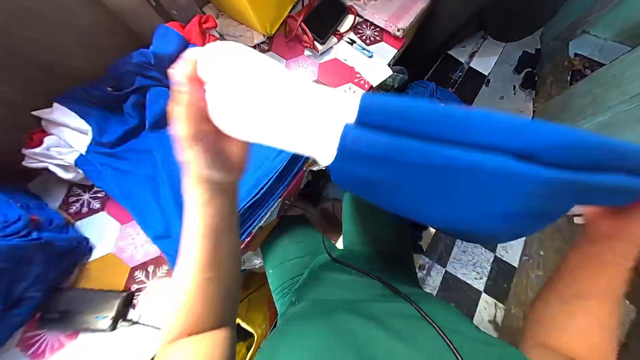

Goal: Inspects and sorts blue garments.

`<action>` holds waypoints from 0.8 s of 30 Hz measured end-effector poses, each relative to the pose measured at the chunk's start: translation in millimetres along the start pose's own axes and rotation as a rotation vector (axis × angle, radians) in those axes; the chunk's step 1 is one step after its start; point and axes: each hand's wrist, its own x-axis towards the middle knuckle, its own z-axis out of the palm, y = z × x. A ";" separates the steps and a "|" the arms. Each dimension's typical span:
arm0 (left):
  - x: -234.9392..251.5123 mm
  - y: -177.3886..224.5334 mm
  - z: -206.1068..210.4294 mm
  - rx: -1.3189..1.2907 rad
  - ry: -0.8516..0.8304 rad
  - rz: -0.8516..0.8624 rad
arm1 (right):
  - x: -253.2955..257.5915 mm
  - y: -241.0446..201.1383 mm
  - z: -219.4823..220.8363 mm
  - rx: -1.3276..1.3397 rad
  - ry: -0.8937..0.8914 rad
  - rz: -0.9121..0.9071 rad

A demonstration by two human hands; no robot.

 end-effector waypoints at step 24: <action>-110.1 -192.4 43.0 0.526 -0.471 -0.893 | -138.7 134.7 142.2 -0.890 -0.646 -0.002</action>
